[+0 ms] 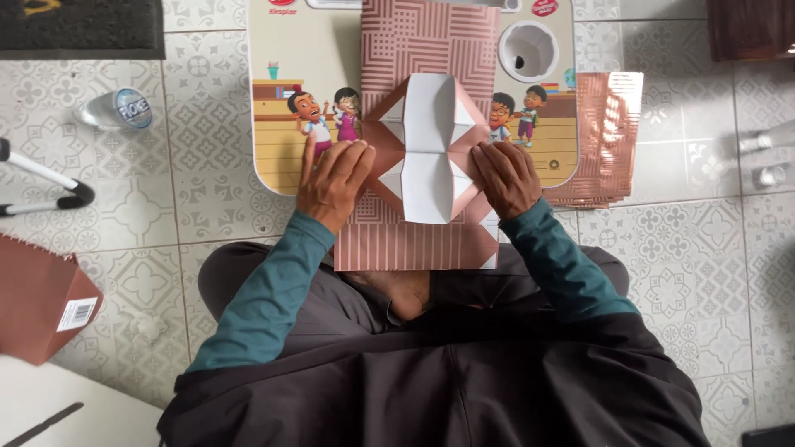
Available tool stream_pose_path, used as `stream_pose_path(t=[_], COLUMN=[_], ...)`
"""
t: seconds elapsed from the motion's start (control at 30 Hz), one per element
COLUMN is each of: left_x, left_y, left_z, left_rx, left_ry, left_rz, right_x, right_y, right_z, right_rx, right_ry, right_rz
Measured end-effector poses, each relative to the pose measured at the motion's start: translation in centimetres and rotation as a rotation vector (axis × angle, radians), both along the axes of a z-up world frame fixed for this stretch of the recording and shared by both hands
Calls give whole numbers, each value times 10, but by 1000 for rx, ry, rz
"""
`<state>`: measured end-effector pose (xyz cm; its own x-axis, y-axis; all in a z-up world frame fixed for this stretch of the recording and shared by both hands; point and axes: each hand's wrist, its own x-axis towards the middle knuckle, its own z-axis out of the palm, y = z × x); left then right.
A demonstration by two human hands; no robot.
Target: Folding a flat cardboard sheet into a box shape on a small table.
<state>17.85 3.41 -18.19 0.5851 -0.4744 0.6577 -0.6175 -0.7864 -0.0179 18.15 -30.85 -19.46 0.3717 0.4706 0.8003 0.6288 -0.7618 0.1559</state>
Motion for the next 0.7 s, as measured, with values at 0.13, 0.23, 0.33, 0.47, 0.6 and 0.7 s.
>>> stream_pose_path(t=[0.13,0.23,0.33,0.47,0.6,0.7], left_x=[9,10,11,5,1,-1], left_y=[-5,-8,-12,-11,-14,-21], left_z=[-4,-9,-5,-2,0,1], left_rx=[25,27,17,55,98,145], left_ry=[-131,-181,-238,-177,-200,-174], left_rz=[13,-17,-13,33,47,6], right_x=[4,2,1,2,-8,-1], right_y=[2,2,0,-7,-6,-29], right_z=[-2,-1,4,8,49,48], right_rx=[17,34,23,-37,-109,-220], right_ry=[-35,-50,-28,79,258,525], right_rz=[9,13,25,51,156,113])
